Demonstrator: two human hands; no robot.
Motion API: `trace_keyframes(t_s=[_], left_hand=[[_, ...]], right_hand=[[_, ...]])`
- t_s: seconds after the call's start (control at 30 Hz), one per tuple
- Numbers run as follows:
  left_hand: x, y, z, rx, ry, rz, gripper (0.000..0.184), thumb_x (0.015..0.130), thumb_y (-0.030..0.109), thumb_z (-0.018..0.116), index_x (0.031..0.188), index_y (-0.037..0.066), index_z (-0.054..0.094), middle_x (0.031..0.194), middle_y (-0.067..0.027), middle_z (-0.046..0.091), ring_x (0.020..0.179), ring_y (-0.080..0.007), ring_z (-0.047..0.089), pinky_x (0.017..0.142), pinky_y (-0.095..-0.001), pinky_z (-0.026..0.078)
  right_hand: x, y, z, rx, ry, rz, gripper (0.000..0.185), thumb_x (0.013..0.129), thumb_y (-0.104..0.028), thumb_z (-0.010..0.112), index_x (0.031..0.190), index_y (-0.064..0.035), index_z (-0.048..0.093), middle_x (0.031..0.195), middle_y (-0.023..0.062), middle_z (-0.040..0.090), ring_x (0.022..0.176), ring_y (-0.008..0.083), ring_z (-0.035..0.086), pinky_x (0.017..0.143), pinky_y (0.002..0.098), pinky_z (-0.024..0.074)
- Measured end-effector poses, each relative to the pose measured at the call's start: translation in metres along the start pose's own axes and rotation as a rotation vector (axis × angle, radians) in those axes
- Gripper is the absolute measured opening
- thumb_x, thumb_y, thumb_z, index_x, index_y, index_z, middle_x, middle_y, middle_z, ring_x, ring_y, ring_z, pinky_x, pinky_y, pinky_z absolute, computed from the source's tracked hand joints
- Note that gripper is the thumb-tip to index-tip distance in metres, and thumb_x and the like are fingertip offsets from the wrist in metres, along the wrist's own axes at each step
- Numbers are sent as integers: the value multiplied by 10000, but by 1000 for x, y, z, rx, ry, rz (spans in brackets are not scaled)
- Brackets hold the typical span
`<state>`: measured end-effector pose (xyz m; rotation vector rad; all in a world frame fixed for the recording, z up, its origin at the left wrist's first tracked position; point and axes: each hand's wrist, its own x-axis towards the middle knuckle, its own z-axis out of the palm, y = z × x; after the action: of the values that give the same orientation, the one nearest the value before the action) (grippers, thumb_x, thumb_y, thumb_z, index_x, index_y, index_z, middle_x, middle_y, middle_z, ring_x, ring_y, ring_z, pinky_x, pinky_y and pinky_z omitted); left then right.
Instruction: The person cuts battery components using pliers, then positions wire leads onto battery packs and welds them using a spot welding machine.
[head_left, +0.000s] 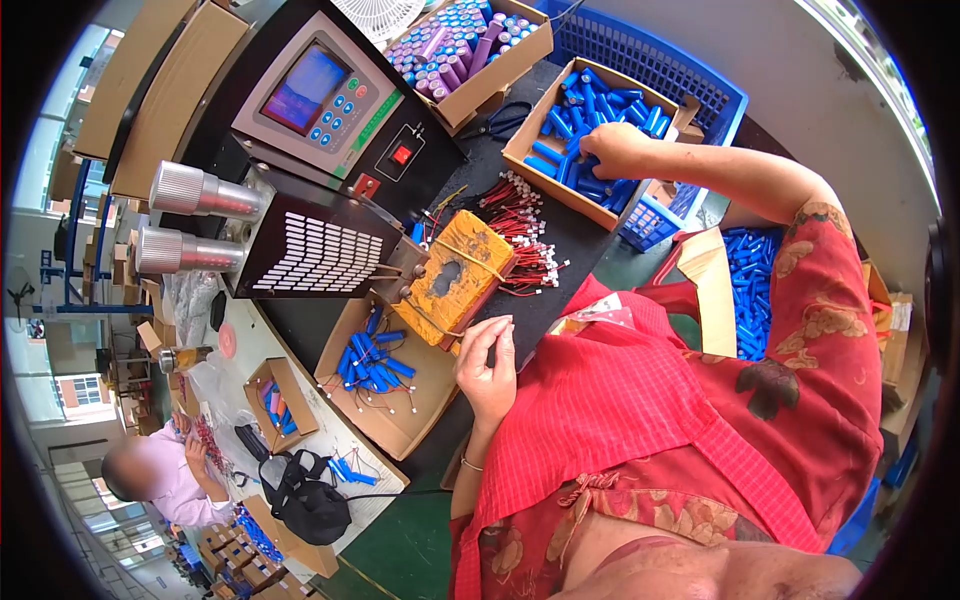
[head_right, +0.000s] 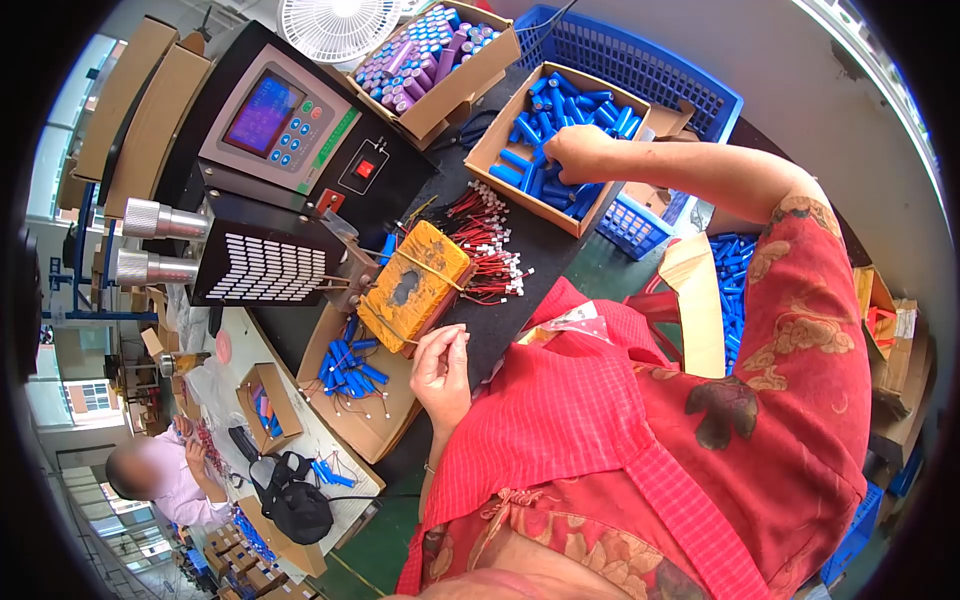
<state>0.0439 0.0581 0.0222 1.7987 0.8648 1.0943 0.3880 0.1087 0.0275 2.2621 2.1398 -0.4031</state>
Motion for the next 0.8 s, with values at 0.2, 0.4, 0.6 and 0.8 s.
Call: trace_keyframes(t_s=[0.2,0.4,0.6,0.8], left_hand=[[33,9,33,-164,-269,-113,214,790,-45,579,1002,-16,597,917,-103,615,827,-154,611,712,-252,491],[62,12,93,-955,-584,-659,544,805,0,596,1282,45,339,1122,-81,499,984,-189,548,878,-303,449],[36,1,98,-1005,-555,-914,344,899,143,503,1217,60,404,880,-64,559,809,-136,566,702,-256,464],[39,1,88,-345,-390,-421,277,854,77,573,1118,1,535,886,-50,600,807,-90,573,746,-220,474]], right_hand=[[-23,-11,-26,440,376,-289,265,655,-153,720,845,-8,603,780,115,622,735,227,618,658,314,487],[-81,-77,-37,881,-54,-369,292,727,-228,690,910,-12,621,798,106,613,716,191,599,643,306,479],[-19,-10,-23,204,255,-515,279,723,-21,606,1000,-41,586,988,122,542,870,288,575,687,376,494],[31,-3,19,-349,234,-711,114,760,-92,504,815,4,534,768,111,516,633,219,592,510,320,492]])
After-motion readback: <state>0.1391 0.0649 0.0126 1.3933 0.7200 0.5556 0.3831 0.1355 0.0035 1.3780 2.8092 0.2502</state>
